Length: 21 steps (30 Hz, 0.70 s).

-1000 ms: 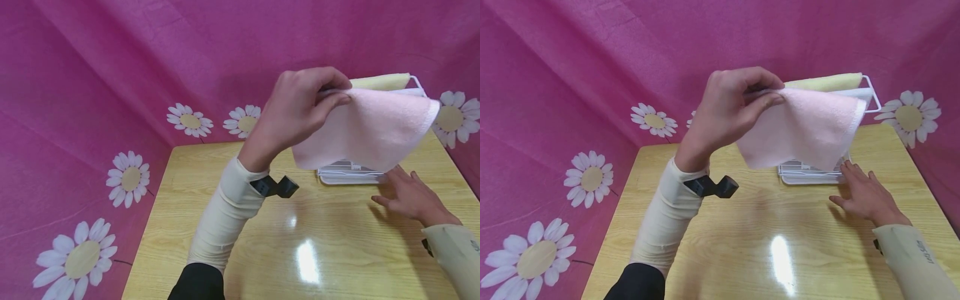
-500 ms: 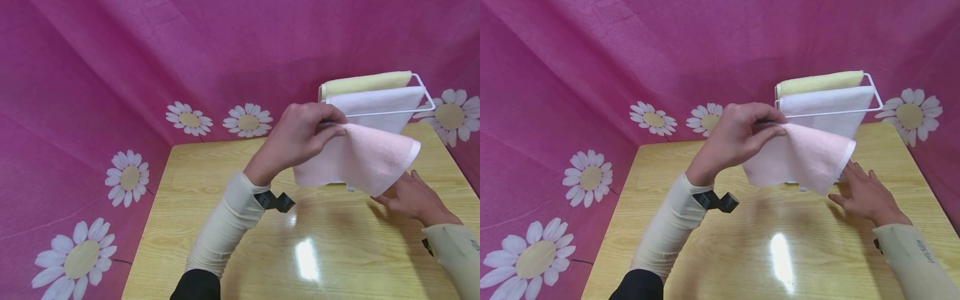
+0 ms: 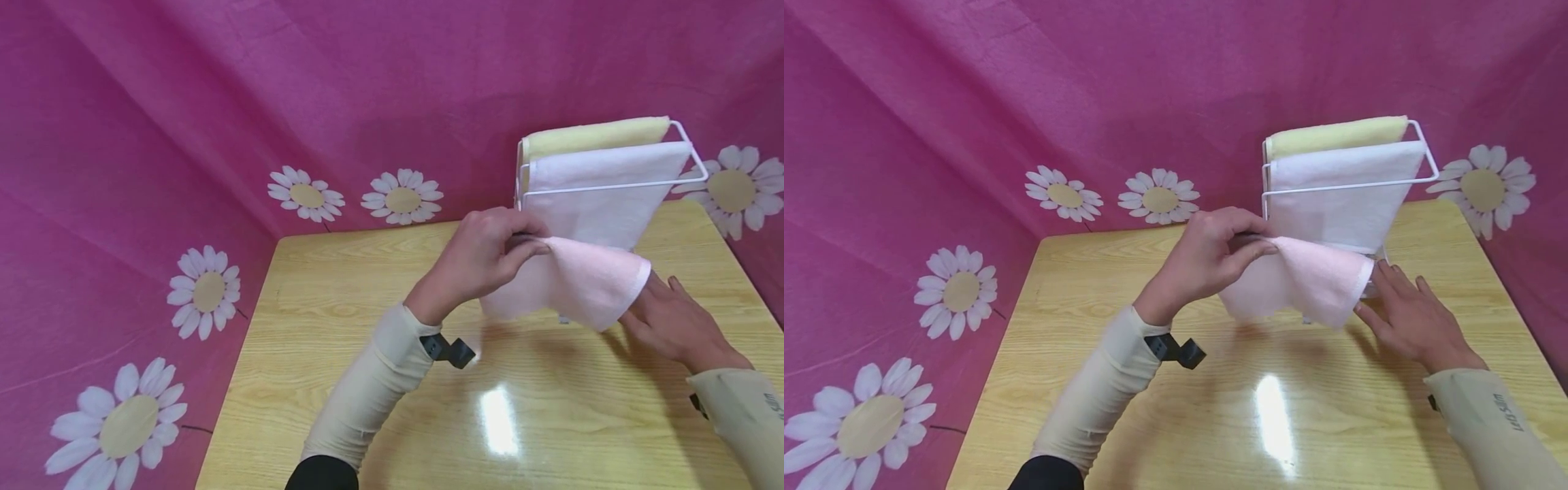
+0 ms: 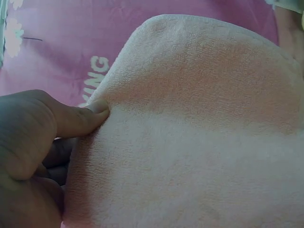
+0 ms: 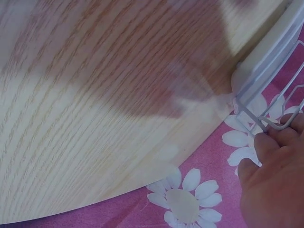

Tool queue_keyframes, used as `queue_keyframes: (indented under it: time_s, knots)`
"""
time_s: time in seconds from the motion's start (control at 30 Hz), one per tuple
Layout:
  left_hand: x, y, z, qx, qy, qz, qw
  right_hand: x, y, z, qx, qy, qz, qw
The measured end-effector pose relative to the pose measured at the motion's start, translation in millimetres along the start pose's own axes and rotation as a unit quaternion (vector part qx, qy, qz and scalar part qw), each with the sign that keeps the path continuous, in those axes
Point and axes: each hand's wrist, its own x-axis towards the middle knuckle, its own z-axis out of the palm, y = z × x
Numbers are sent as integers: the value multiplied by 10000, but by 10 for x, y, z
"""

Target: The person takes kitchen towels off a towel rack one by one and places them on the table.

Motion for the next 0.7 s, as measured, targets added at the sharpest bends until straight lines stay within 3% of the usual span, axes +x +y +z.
queue_keyframes:
  time_s: [0.33,0.5,0.7]
  knots:
    - [-154,-178,362,-32,-200,-139,9997,2,18,3,-108,-43,-59,9999]
    - [-205,-266,511,350,-318,-269,9985,-9,28,0,-142,-83,-122,9998]
    - [-230,-357,655,614,-204,-165,9978,-13,26,2,-70,-116,-67,9999]
